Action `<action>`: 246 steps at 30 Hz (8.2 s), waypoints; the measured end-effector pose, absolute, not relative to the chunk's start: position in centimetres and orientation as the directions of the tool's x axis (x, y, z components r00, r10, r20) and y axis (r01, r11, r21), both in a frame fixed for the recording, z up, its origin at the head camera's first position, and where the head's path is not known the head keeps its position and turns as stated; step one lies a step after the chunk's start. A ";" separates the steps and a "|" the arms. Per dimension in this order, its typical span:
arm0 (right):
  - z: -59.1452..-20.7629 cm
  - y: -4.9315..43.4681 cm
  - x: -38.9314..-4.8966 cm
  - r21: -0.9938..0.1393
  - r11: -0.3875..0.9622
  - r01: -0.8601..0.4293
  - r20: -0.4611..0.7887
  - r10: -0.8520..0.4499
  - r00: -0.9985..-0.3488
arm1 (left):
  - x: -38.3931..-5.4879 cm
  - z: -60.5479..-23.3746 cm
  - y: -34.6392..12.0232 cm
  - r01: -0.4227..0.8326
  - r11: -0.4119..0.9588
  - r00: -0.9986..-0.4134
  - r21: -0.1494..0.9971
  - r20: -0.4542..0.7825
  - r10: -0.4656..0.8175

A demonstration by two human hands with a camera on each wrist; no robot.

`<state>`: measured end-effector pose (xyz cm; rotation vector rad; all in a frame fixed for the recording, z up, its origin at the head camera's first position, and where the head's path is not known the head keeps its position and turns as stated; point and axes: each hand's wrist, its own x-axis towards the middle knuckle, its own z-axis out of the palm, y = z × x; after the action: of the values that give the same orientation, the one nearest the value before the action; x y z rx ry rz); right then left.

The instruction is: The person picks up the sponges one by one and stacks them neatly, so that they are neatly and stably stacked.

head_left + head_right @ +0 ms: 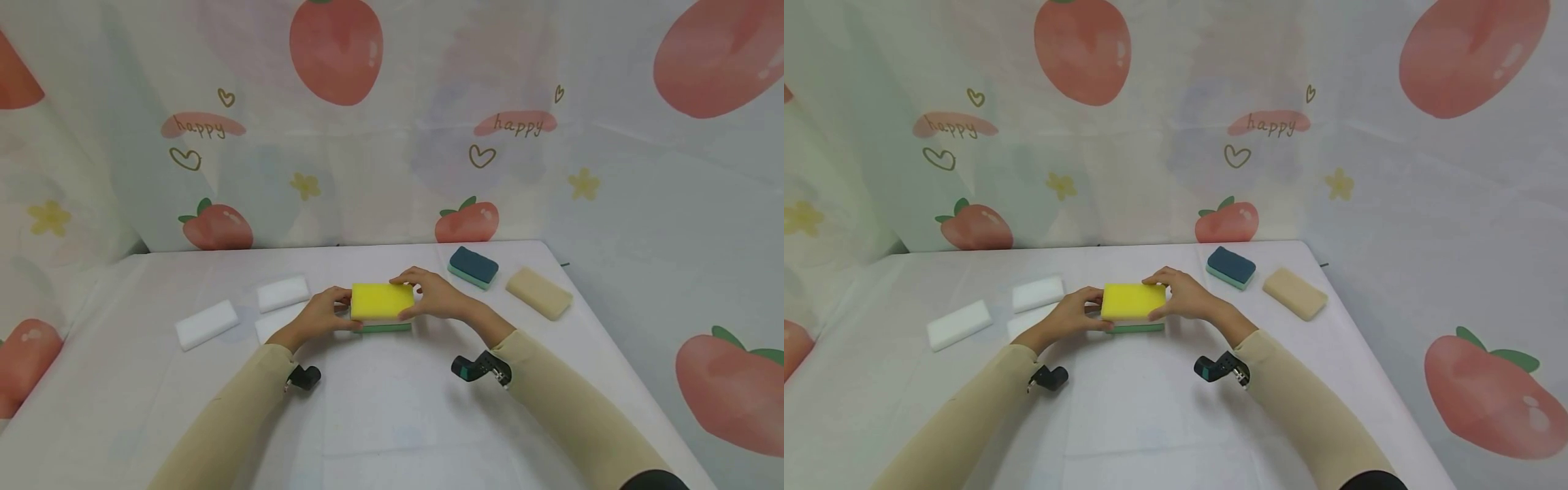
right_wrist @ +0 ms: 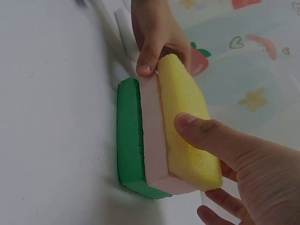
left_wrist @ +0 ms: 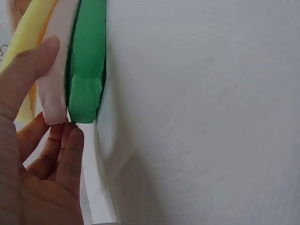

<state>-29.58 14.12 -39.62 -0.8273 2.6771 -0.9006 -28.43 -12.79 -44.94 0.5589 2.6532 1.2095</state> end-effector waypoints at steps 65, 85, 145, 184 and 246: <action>-40.4 14.5 -29.6 -0.625 0.655 -0.424 -0.020 -0.556 -0.831 | -28.4 -42.1 -10.8 0.440 0.678 -0.879 0.589 0.127 0.459; -40.0 15.9 -29.1 -0.640 0.669 -0.379 -0.032 -0.515 -0.857 | -28.6 -42.6 -10.8 0.428 0.680 -0.884 0.595 0.122 0.451; -41.3 39.1 -29.2 -0.474 0.879 -0.057 -0.051 -0.092 -0.994 | -28.3 -42.6 -10.8 0.440 0.660 -0.877 0.609 0.133 0.461; -42.8 39.4 -28.8 -0.457 0.889 0.006 -0.071 -0.030 -0.997 | -28.6 -41.8 -10.9 0.410 0.682 -0.882 0.606 0.072 0.466; -37.2 34.0 -28.7 -0.482 0.861 -0.162 0.070 -0.146 -0.987 | -28.4 -42.7 -11.8 0.400 0.630 -0.887 0.665 0.109 0.449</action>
<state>-28.72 33.96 -37.20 -0.2532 3.0609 -0.7972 -28.35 -11.84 -42.68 0.7236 2.7754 1.1067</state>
